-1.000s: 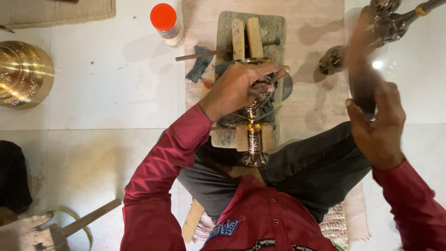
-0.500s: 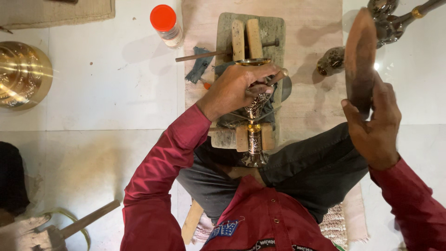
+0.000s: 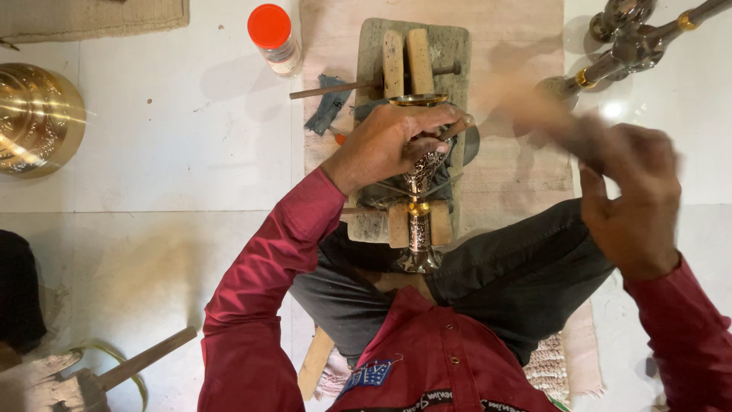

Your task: The person sits cross-legged on the floor with an ornate metal vase held in a wooden fixture on their lap. They hold a small punch against the vase's surface with one hand and repeatedly strike it with a wooden mallet held in the other hand, working around the vase's decorated body and repositioning the vase between strikes.

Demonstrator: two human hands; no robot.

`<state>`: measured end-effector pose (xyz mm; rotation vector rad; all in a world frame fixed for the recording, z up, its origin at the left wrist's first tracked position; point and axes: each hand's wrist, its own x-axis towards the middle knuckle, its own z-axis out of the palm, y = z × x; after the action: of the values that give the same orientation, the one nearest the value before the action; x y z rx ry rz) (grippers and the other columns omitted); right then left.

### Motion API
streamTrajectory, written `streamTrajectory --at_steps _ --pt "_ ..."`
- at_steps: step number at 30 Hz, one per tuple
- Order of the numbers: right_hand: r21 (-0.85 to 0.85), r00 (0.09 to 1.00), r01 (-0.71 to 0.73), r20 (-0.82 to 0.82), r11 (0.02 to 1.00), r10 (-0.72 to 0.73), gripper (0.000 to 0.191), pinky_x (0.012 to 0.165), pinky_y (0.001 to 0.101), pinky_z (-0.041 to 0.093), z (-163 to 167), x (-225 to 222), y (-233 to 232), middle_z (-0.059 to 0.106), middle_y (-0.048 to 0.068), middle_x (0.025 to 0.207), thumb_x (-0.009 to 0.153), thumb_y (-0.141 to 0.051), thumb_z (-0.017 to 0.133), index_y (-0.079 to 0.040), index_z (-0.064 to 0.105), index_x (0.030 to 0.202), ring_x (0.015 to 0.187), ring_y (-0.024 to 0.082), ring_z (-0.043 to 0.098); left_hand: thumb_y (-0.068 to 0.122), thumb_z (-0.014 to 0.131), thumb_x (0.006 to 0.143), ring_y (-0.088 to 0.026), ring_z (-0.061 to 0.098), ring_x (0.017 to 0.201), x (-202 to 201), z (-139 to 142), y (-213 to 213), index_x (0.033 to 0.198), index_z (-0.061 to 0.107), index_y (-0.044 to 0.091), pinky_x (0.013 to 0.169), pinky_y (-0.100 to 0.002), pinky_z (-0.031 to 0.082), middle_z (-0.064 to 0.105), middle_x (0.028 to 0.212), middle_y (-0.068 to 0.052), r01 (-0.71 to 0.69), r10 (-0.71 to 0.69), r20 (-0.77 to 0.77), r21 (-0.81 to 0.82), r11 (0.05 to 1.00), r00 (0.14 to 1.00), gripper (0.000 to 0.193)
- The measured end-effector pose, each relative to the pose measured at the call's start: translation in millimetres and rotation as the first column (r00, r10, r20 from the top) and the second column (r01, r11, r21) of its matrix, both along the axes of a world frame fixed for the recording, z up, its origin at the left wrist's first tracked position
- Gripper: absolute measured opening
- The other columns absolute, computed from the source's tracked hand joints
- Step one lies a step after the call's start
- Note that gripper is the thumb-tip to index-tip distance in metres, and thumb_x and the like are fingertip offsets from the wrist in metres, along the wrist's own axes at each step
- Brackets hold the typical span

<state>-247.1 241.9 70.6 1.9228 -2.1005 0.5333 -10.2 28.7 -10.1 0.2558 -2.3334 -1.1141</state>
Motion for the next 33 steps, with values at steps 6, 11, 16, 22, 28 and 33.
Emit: streamTrajectory --at_steps 6,11,16,22,28,33 --pt "-0.019 0.997 -0.044 0.061 0.999 0.045 0.063 0.091 0.041 0.051 -8.8 -2.5 0.5 0.062 0.015 0.122 0.091 0.002 0.075 -0.015 0.058 0.15 0.111 0.028 0.061 0.004 0.076 0.095 -0.019 0.079 0.105 3.1 -4.1 3.1 0.141 0.058 0.013 0.089 -0.032 0.068 0.077 0.123 -0.01 0.009 -0.002 -0.067 0.099 0.995 0.998 0.051" --pt "-0.022 0.977 -0.078 0.2 0.997 0.081 0.065 0.099 0.0418 0.051 -25.8 -14.3 7.0 0.059 0.022 0.126 0.092 0.006 0.071 -0.012 0.056 0.153 0.117 0.034 0.06 0.003 0.076 0.094 -0.02 0.079 0.107 4.5 -13.2 2.6 0.144 0.056 0.013 0.092 -0.032 0.066 0.074 0.127 -0.011 -0.034 0.035 -0.054 0.023 0.999 0.998 0.055" --pt "-0.05 0.996 -0.071 0.043 0.996 0.074 0.069 0.097 0.0432 0.047 -27.4 -18.9 9.6 0.063 0.02 0.122 0.093 0.007 0.074 -0.011 0.056 0.157 0.113 0.032 0.059 0.006 0.075 0.096 -0.019 0.079 0.106 2.9 -15.4 1.4 0.144 0.057 0.015 0.09 -0.033 0.067 0.074 0.126 -0.009 -0.016 0.017 -0.037 0.047 0.999 0.999 0.052" --pt "-0.027 0.95 -0.086 -0.303 0.996 0.074 0.062 0.082 0.0461 0.049 -11.2 -9.7 0.0 0.065 0.015 0.108 0.085 0.006 0.08 -0.008 0.062 0.143 0.095 0.029 0.059 0.011 0.079 0.094 -0.02 0.079 0.101 2.6 -10.2 -1.6 0.141 0.06 0.013 0.088 -0.034 0.066 0.075 0.121 -0.009 -0.018 0.019 -0.016 0.034 0.999 1.0 0.051" --pt "0.068 0.951 -0.042 -0.303 0.997 0.061 0.063 0.088 0.042 0.046 -5.8 -7.3 1.3 0.064 0.007 0.114 0.1 0.0 0.078 -0.021 0.06 0.157 0.1 0.023 0.058 0.009 0.077 0.093 -0.02 0.08 0.098 6.7 -5.7 2.2 0.14 0.059 0.008 0.083 -0.033 0.066 0.077 0.114 -0.012 -0.045 0.049 -0.033 0.119 0.992 0.998 0.05" --pt "0.055 0.996 -0.09 0.032 0.994 0.088 0.06 0.094 0.0437 0.046 -20.5 -20.2 2.9 0.063 0.015 0.126 0.098 -0.002 0.073 -0.015 0.06 0.155 0.108 0.027 0.057 0.006 0.076 0.094 -0.021 0.08 0.102 7.4 -2.4 3.3 0.141 0.058 0.009 0.086 -0.032 0.067 0.079 0.113 -0.011 -0.022 0.029 -0.062 0.117 0.993 0.998 0.05"
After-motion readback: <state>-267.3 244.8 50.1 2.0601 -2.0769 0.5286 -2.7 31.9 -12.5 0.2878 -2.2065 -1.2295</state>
